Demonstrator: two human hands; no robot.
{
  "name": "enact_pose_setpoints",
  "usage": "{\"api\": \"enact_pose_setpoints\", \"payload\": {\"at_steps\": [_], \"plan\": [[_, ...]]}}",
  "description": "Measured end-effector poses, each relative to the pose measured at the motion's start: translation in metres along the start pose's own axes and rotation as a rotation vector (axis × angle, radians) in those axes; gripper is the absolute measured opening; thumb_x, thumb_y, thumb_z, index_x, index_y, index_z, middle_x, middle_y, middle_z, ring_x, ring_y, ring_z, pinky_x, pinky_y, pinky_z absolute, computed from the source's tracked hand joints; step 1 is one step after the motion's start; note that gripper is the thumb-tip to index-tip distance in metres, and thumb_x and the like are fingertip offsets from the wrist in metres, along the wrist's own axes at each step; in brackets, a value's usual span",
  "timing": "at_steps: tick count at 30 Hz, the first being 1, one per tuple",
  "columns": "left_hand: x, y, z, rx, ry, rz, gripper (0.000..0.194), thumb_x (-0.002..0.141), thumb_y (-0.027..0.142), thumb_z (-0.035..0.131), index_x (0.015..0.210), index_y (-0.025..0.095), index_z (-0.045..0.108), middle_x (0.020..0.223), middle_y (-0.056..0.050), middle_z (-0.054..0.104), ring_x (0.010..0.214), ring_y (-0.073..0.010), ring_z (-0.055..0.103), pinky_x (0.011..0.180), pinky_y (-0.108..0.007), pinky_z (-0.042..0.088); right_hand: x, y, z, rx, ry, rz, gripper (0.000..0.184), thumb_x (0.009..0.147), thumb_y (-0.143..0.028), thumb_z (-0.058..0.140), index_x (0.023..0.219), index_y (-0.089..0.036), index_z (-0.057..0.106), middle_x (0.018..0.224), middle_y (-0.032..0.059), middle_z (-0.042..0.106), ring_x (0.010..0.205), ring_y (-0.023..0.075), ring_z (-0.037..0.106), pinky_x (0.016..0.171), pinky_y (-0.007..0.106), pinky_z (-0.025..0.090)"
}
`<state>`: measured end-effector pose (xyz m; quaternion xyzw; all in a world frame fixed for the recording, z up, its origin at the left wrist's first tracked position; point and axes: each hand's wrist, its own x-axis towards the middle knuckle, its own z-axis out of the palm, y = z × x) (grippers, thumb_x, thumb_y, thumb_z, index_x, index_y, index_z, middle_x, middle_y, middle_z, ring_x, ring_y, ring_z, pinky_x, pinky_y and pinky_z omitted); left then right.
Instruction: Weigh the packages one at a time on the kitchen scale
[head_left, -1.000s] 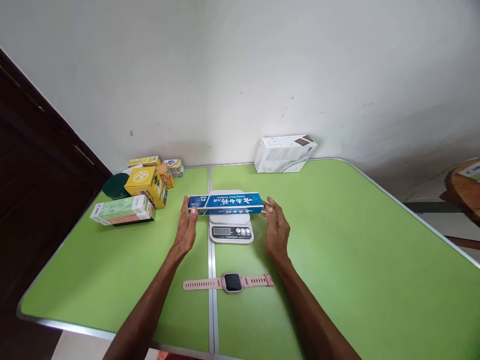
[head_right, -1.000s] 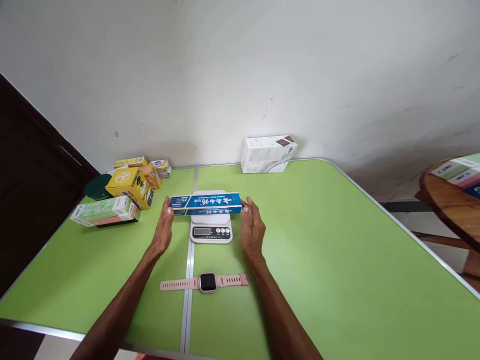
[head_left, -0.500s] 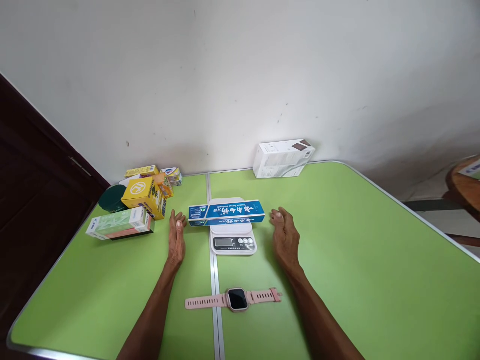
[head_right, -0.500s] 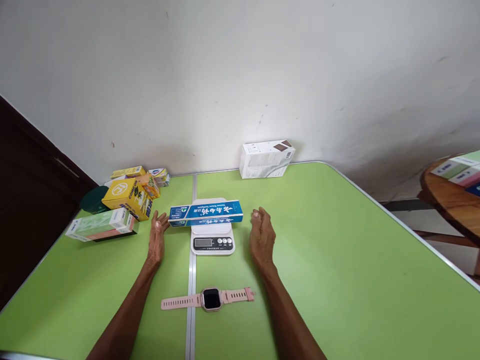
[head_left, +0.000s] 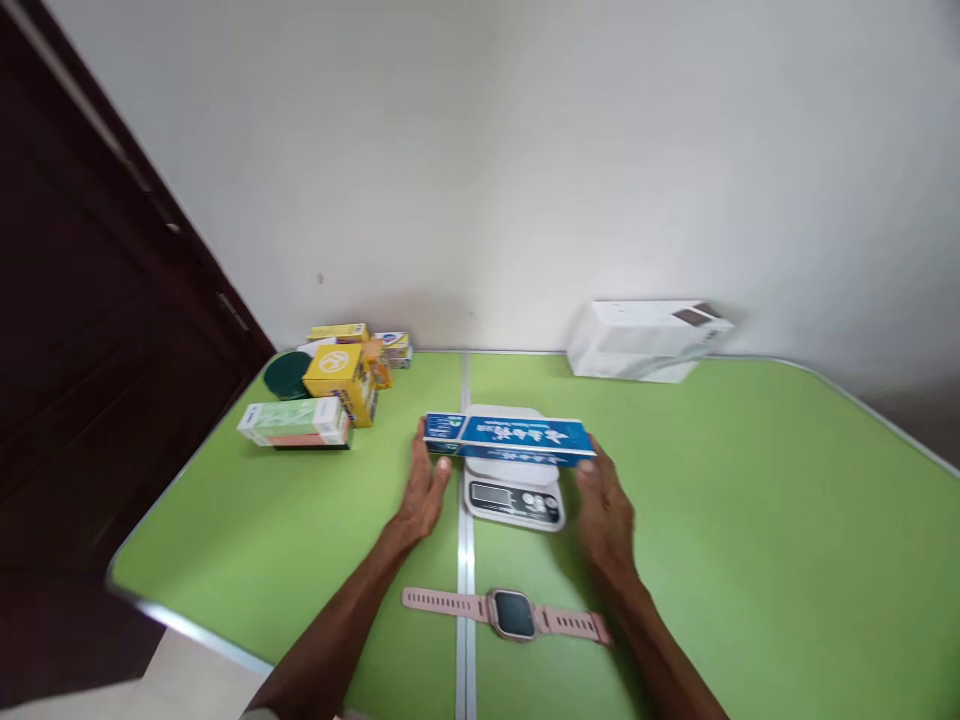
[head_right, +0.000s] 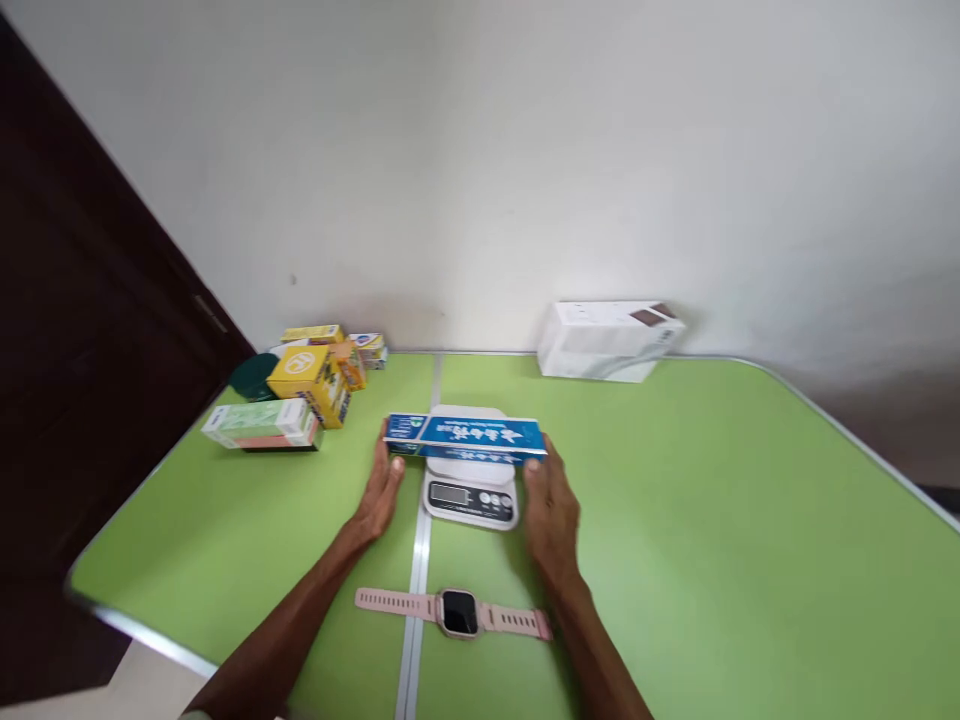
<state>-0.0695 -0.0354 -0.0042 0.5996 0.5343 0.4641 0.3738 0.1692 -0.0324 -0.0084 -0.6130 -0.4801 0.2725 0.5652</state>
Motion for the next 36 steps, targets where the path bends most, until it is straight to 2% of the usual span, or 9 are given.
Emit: {"api": "enact_pose_setpoints", "payload": {"at_steps": [4,8,11,15,19,22,30,33,36], "plan": [[-0.009,0.018,-0.001,-0.097,0.037,-0.016,0.092,0.100,0.075,0.035,0.170,0.020,0.013,0.179,-0.014,0.014,0.166,-0.0260,0.012,0.136,-0.043,0.010,-0.009,-0.021,0.005,-0.063,0.031,0.025,0.087,0.095,-0.078,0.040,0.152,-0.015,0.058,0.151,0.0194,0.060,0.140,0.0433,0.053,0.118,0.064,0.038],[-0.018,0.041,-0.029,-0.110,0.272,0.027,0.089,0.101,0.074,0.031,0.170,0.020,0.015,0.177,-0.014,0.023,0.164,-0.0263,0.021,0.135,-0.041,0.017,-0.020,-0.059,0.024,-0.014,-0.052,-0.040,0.087,0.096,-0.079,0.040,0.156,-0.018,0.055,0.151,0.0173,0.060,0.138,0.0441,0.055,0.115,0.065,0.041],[-0.020,0.051,-0.071,-0.024,0.499,0.079,0.090,0.100,0.078,0.030,0.168,0.019,0.022,0.173,-0.015,0.032,0.163,-0.0282,0.026,0.134,-0.042,0.020,-0.031,-0.084,0.062,0.084,-0.171,-0.123,0.083,0.095,-0.079,0.045,0.155,-0.023,0.055,0.153,0.0143,0.059,0.145,0.0420,0.049,0.119,0.065,0.036],[-0.014,0.048,-0.147,0.134,0.758,0.117,0.085,0.100,0.076,0.036,0.161,0.017,0.036,0.159,-0.018,0.050,0.151,-0.0314,0.045,0.128,-0.047,0.033,-0.050,-0.110,0.134,0.219,-0.430,-0.157,0.079,0.098,-0.074,0.049,0.162,-0.028,0.044,0.163,0.0118,0.050,0.154,0.0376,0.039,0.123,0.064,0.032],[-0.007,0.036,-0.216,0.231,0.868,0.044,0.076,0.098,0.072,0.048,0.156,0.022,0.042,0.145,-0.016,0.062,0.134,-0.0315,0.060,0.119,-0.050,0.043,-0.068,-0.127,0.201,0.245,-0.566,-0.246,0.080,0.102,-0.072,0.043,0.166,-0.025,0.034,0.163,0.0134,0.048,0.153,0.0354,0.039,0.123,0.062,0.034],[-0.001,0.021,-0.246,0.310,0.889,0.011,0.072,0.101,0.072,0.042,0.154,0.024,0.044,0.146,-0.016,0.061,0.134,-0.0311,0.060,0.117,-0.049,0.044,-0.077,-0.129,0.237,0.204,-0.546,-0.347,0.079,0.104,-0.071,0.038,0.166,-0.022,0.033,0.161,0.0161,0.048,0.153,0.0351,0.036,0.124,0.062,0.032],[0.010,-0.018,-0.257,0.372,0.862,-0.167,0.084,0.098,0.074,0.041,0.157,0.014,0.039,0.160,-0.023,0.049,0.152,-0.0420,0.042,0.126,-0.057,0.030,-0.083,-0.115,0.276,0.077,-0.455,-0.412,0.087,0.104,-0.072,0.038,0.170,-0.019,0.016,0.169,0.0215,0.032,0.155,0.0410,0.029,0.124,0.071,0.023],[0.008,-0.016,-0.258,0.372,0.849,-0.139,0.085,0.100,0.072,0.040,0.161,0.015,0.031,0.165,-0.020,0.044,0.155,-0.0399,0.039,0.128,-0.056,0.027,-0.085,-0.116,0.268,0.067,-0.493,-0.405,0.089,0.103,-0.071,0.039,0.170,-0.019,0.012,0.171,0.0223,0.029,0.158,0.0418,0.026,0.124,0.073,0.024],[0.000,-0.003,-0.248,0.462,0.925,-0.010,0.085,0.100,0.070,0.041,0.164,0.017,0.023,0.169,-0.018,0.036,0.158,-0.0384,0.031,0.132,-0.056,0.021,-0.082,-0.108,0.240,0.068,-0.544,-0.426,0.088,0.104,-0.066,0.045,0.171,-0.024,0.006,0.173,0.0185,0.027,0.159,0.0401,0.026,0.125,0.069,0.030]]}}
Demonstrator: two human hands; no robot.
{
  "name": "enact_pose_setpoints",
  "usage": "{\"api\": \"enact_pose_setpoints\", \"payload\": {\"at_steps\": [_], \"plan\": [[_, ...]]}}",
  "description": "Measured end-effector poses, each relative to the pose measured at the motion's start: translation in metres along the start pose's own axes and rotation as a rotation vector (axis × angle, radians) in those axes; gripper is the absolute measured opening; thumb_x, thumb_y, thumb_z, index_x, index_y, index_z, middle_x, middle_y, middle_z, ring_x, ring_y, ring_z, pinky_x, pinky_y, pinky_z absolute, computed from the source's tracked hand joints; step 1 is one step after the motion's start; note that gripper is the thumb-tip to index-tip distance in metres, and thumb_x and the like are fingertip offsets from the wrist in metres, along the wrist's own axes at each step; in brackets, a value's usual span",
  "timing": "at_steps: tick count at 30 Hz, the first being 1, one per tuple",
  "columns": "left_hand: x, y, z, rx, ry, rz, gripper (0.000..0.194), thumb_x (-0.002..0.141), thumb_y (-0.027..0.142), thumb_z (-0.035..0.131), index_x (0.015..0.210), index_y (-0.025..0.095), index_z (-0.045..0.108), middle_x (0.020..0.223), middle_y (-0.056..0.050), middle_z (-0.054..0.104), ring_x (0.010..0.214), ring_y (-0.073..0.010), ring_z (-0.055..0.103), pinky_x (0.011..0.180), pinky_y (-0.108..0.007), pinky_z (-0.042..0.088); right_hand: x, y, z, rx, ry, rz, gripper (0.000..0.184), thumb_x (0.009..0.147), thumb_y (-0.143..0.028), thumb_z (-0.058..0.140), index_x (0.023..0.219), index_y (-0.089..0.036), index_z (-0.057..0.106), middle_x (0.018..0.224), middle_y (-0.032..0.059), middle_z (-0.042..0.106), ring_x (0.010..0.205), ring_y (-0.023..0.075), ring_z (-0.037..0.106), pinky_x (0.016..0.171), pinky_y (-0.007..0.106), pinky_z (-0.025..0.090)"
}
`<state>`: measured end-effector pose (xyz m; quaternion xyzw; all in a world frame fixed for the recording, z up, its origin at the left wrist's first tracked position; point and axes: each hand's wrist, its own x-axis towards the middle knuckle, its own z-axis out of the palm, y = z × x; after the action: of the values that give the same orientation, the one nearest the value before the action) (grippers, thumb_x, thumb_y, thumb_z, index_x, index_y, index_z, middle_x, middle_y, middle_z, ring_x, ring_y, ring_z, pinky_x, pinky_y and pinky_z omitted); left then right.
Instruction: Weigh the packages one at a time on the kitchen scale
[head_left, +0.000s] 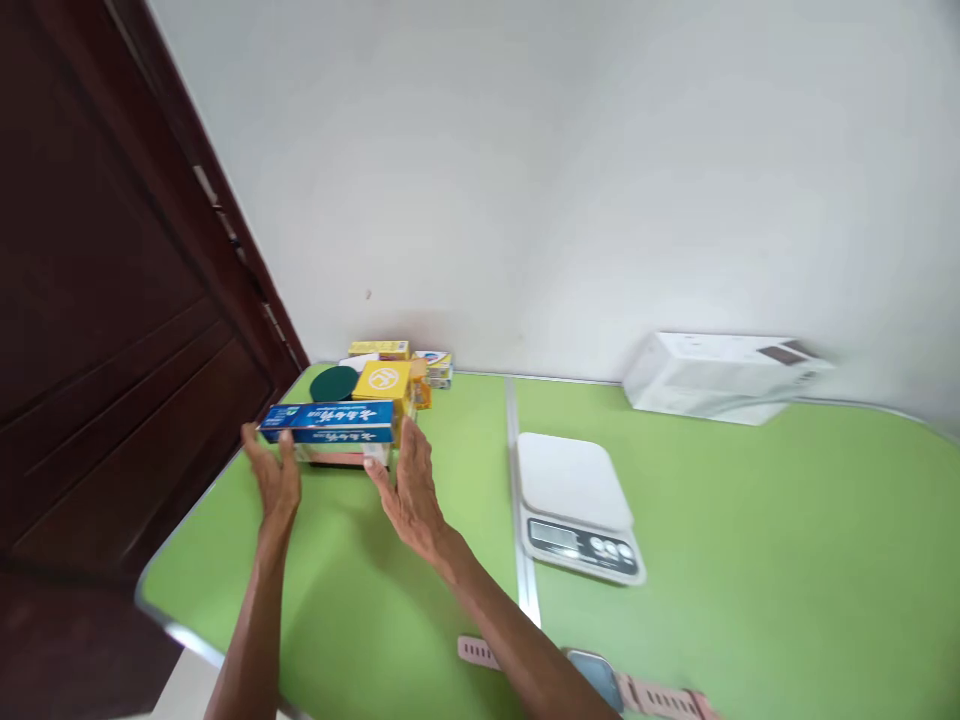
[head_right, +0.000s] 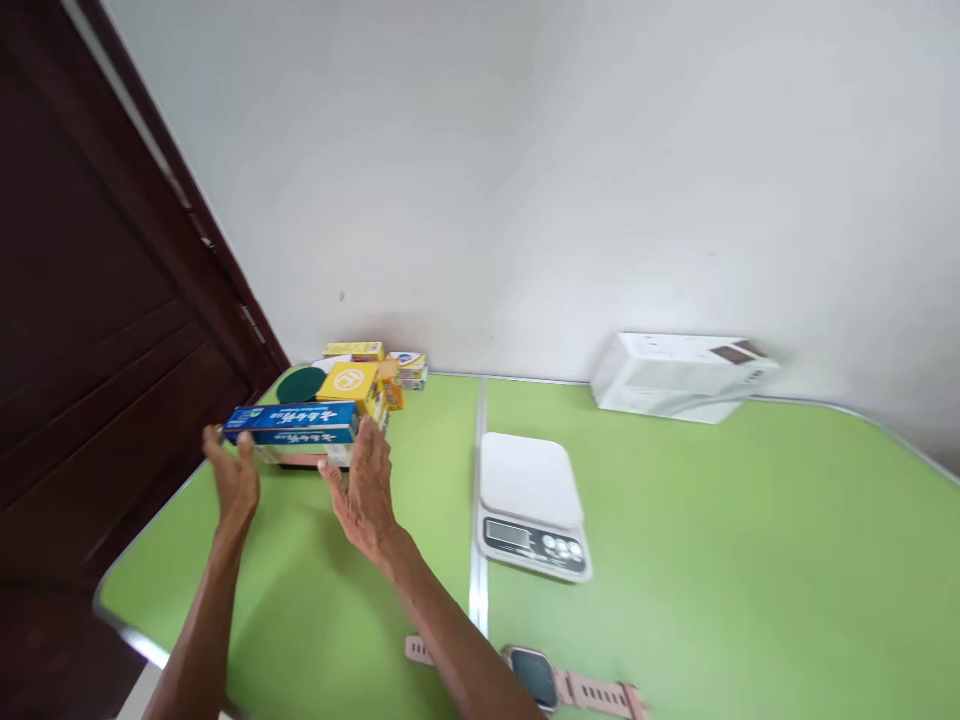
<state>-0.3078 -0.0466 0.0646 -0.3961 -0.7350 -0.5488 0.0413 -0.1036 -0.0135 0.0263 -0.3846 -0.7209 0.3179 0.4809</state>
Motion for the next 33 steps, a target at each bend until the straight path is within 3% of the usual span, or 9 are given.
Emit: {"api": "enact_pose_setpoints", "payload": {"at_steps": [3,6,9,12,16,20,24,28,33], "plan": [[-0.026,0.026,0.002,0.062,0.115,0.162,0.086,0.099,0.068,0.048,0.168,0.031,0.013,0.174,-0.009,0.022,0.162,-0.0361,0.021,0.134,-0.056,0.017,-0.019,0.016,-0.052,-0.049,0.040,-0.046,0.083,0.104,-0.058,0.052,0.170,-0.034,0.009,0.171,0.0108,0.033,0.157,0.0343,0.034,0.126,0.059,0.037],[-0.065,0.062,0.020,0.004,0.041,0.353,0.089,0.098,0.066,0.049,0.169,0.028,0.014,0.173,-0.014,0.023,0.159,-0.0391,0.025,0.132,-0.060,0.022,-0.034,0.047,-0.133,-0.151,0.241,-0.016,0.069,0.105,-0.053,0.053,0.166,-0.030,0.029,0.163,0.0130,0.045,0.151,0.0334,0.043,0.123,0.059,0.040],[-0.104,0.106,0.055,-0.175,-0.238,0.416,0.090,0.099,0.066,0.048,0.169,0.021,0.016,0.173,-0.019,0.023,0.161,-0.0381,0.024,0.132,-0.059,0.020,-0.046,0.090,-0.227,-0.222,0.526,0.144,0.066,0.103,-0.060,0.051,0.155,-0.021,0.046,0.153,0.0197,0.053,0.137,0.0359,0.054,0.114,0.063,0.045],[-0.134,0.151,0.107,-0.335,-0.554,0.328,0.088,0.099,0.070,0.046,0.168,0.023,0.019,0.176,-0.016,0.021,0.165,-0.0323,0.017,0.134,-0.053,0.013,-0.052,0.141,-0.309,-0.253,0.758,0.304,0.083,0.095,-0.076,0.048,0.148,-0.012,0.052,0.149,0.0260,0.053,0.135,0.0406,0.052,0.113,0.067,0.041],[-0.160,0.209,0.199,-0.368,-0.944,0.162,0.092,0.096,0.077,0.043,0.168,0.025,0.020,0.179,-0.013,0.016,0.166,-0.0303,0.009,0.134,-0.052,0.008,-0.040,0.198,-0.378,-0.169,0.998,0.433,0.106,0.088,-0.087,0.037,0.147,-0.001,0.050,0.152,0.0330,0.048,0.145,0.0455,0.041,0.122,0.066,0.026],[-0.179,0.261,0.294,-0.356,-1.216,0.009,0.101,0.093,0.085,0.037,0.171,0.025,0.009,0.180,-0.011,0.004,0.166,-0.0302,0.002,0.134,-0.052,0.008,-0.007,0.233,-0.413,-0.086,1.060,0.440,0.109,0.091,-0.086,0.020,0.156,0.000,0.040,0.162,0.0292,0.040,0.153,0.0413,0.034,0.128,0.059,0.020],[-0.194,0.298,0.359,-0.304,-1.283,-0.025,0.111,0.092,0.087,0.030,0.170,0.018,-0.006,0.179,-0.012,-0.005,0.165,-0.0289,-0.009,0.134,-0.052,0.001,0.019,0.255,-0.426,-0.031,1.016,0.400,0.101,0.093,-0.085,0.022,0.161,-0.012,0.040,0.169,0.0173,0.037,0.158,0.0343,0.029,0.131,0.051,0.017],[-0.207,0.312,0.386,-0.303,-1.324,-0.060,0.112,0.092,0.087,0.027,0.169,0.016,-0.012,0.179,-0.012,-0.009,0.165,-0.0279,-0.010,0.134,-0.047,0.004,0.025,0.264,-0.427,-0.007,0.899,0.364,0.095,0.093,-0.086,0.029,0.158,-0.019,0.048,0.167,0.0122,0.043,0.157,0.0315,0.033,0.131,0.050,0.020],[-0.219,0.312,0.381,-0.332,-1.379,-0.085,0.109,0.092,0.087,0.024,0.170,0.018,-0.007,0.180,-0.009,-0.006,0.166,-0.0273,-0.006,0.134,-0.045,0.006,0.015,0.253,-0.425,0.000,0.809,0.346,0.091,0.092,-0.088,0.032,0.148,-0.022,0.060,0.156,0.0110,0.058,0.148,0.0302,0.048,0.127,0.048,0.031]]}}
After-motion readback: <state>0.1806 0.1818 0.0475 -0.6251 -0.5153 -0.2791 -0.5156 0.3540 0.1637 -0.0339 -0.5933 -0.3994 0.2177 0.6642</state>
